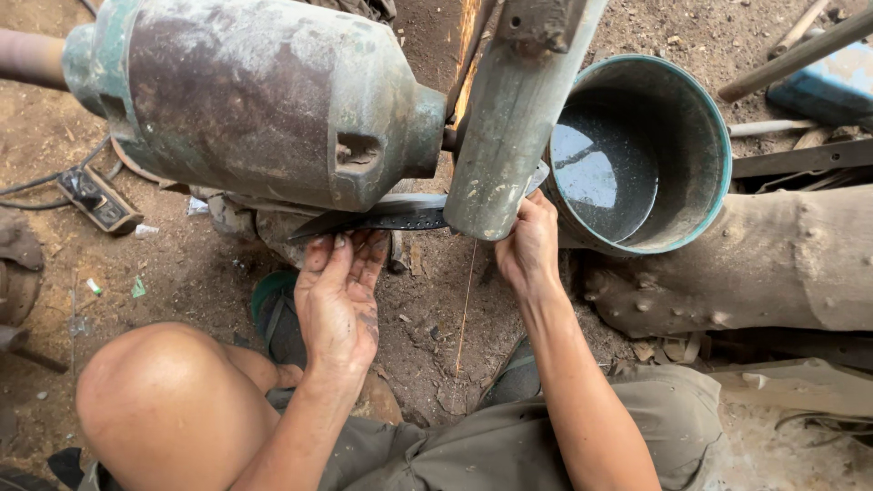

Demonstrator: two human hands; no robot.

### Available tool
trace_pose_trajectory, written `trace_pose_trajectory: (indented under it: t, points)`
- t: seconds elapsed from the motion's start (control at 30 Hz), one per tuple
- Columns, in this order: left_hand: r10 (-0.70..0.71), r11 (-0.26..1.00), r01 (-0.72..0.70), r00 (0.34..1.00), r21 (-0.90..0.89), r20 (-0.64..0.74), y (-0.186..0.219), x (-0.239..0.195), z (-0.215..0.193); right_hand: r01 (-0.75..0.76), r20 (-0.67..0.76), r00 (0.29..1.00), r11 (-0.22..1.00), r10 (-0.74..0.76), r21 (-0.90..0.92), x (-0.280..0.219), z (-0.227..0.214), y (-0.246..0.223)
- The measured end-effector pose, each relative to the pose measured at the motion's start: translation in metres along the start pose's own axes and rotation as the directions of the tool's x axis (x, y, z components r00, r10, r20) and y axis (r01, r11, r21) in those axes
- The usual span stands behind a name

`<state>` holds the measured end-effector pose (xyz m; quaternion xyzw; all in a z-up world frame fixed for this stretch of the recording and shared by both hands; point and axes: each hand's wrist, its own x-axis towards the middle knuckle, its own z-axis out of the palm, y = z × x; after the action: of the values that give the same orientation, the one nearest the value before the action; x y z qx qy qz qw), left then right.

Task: The person sharpens a curved metal blade using a bench grinder, repeatedly pressing the edge against the spinning wheel to create sparks. The person periodically dips the blade into a bucket of water to cool it before resuming grinding.

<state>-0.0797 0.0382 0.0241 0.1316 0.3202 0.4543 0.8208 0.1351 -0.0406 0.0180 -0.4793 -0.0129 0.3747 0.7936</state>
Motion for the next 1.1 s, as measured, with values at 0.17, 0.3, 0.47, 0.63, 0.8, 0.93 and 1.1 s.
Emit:
trace_pose_trajectory:
  t: [0.17, 0.3, 0.47, 0.63, 0.8, 0.93, 1.1]
  points:
    - [0.033, 0.999, -0.033, 0.999, 0.026, 0.021, 0.007, 0.004, -0.003, -0.016, -0.026, 1.0, 1.0, 0.017, 0.005, 0.0, 0.004, 0.005]
    - [0.022, 0.999, -0.021, 1.0, 0.05, -0.021, 0.009, 0.004, -0.008, -0.017, -0.026, 1.0, 1.0, 0.018, 0.011, 0.001, 0.003, 0.01]
    - [0.018, 1.0, -0.017, 0.999, -0.021, 0.043, -0.001, 0.005, -0.006, 0.019, 0.065, 0.998, 0.995, -0.026, 0.103, 0.007, -0.013, 0.007]
    - [-0.02, 0.999, 0.019, 1.0, 0.03, 0.015, -0.012, 0.005, 0.001, -0.031, -0.117, 0.992, 0.999, 0.035, 0.036, 0.008, -0.021, -0.003]
    - [-0.066, 0.997, 0.065, 0.998, 0.046, 0.004, -0.024, 0.006, 0.01, 0.05, -0.064, 0.997, 0.998, -0.053, -0.049, 0.004, -0.023, -0.018]
    - [-0.171, 0.983, 0.168, 0.985, 0.069, 0.028, -0.04, 0.003, 0.013, 0.057, -0.121, 0.99, 0.99, -0.072, -0.127, -0.009, -0.038, -0.034]
    - [-0.405, 0.914, 0.405, 0.914, -0.022, -0.017, -0.057, -0.013, 0.007, 0.108, 0.068, 0.993, 0.986, -0.1, -0.125, -0.04, -0.075, -0.057]
